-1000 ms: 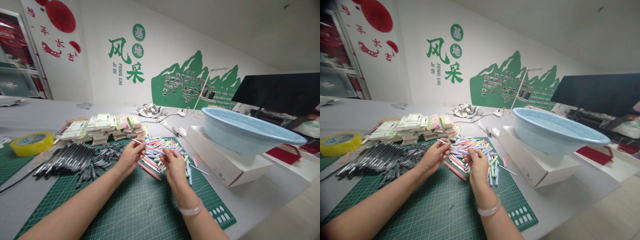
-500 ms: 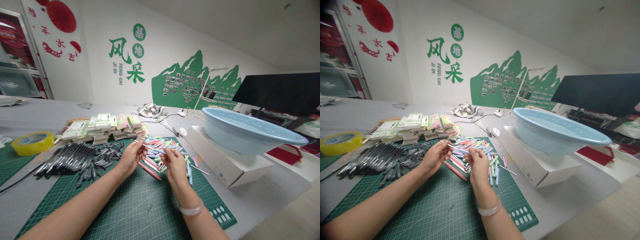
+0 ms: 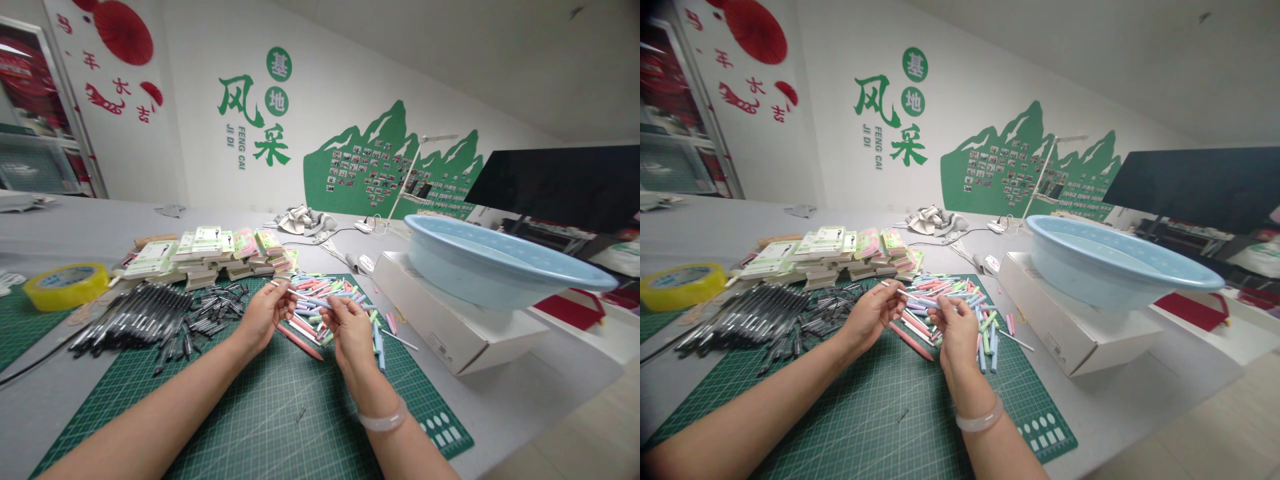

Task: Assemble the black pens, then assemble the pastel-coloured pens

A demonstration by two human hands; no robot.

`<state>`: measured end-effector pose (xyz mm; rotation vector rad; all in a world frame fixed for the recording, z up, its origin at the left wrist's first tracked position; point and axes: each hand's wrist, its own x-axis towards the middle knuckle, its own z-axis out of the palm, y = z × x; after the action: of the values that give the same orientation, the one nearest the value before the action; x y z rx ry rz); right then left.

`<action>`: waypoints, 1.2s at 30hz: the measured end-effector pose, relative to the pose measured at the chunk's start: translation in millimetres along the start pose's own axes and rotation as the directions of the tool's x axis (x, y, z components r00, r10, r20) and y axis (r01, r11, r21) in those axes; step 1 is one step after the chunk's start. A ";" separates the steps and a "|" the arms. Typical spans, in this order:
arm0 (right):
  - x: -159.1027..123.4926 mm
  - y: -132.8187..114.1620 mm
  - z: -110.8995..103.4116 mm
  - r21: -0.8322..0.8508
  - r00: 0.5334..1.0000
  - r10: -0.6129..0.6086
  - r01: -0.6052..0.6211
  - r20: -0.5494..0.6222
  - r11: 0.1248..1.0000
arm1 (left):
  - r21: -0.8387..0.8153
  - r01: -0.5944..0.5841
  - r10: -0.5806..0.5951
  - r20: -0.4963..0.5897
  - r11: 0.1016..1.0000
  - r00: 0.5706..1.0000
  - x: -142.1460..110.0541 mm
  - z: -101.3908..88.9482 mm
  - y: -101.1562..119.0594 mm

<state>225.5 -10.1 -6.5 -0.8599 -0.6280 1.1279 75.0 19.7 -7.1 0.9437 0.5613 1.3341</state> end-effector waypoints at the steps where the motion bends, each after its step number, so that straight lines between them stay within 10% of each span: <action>1: 0.0 0.1 0.1 0.000 1.000 -0.001 0.001 0.002 1.000 | 0.007 -0.004 0.004 0.003 1.000 1.000 0.0 0.1 -0.3; 36: -2.7 1.0 1.8 -0.020 1.000 -0.002 0.003 0.011 1.000 | 0.033 0.132 -0.133 0.032 0.991 0.991 -7.1 6.0 -4.0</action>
<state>222.7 -12.0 -6.4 -0.8706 -0.6499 1.1261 80.8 11.5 -8.4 0.9361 0.6097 1.1913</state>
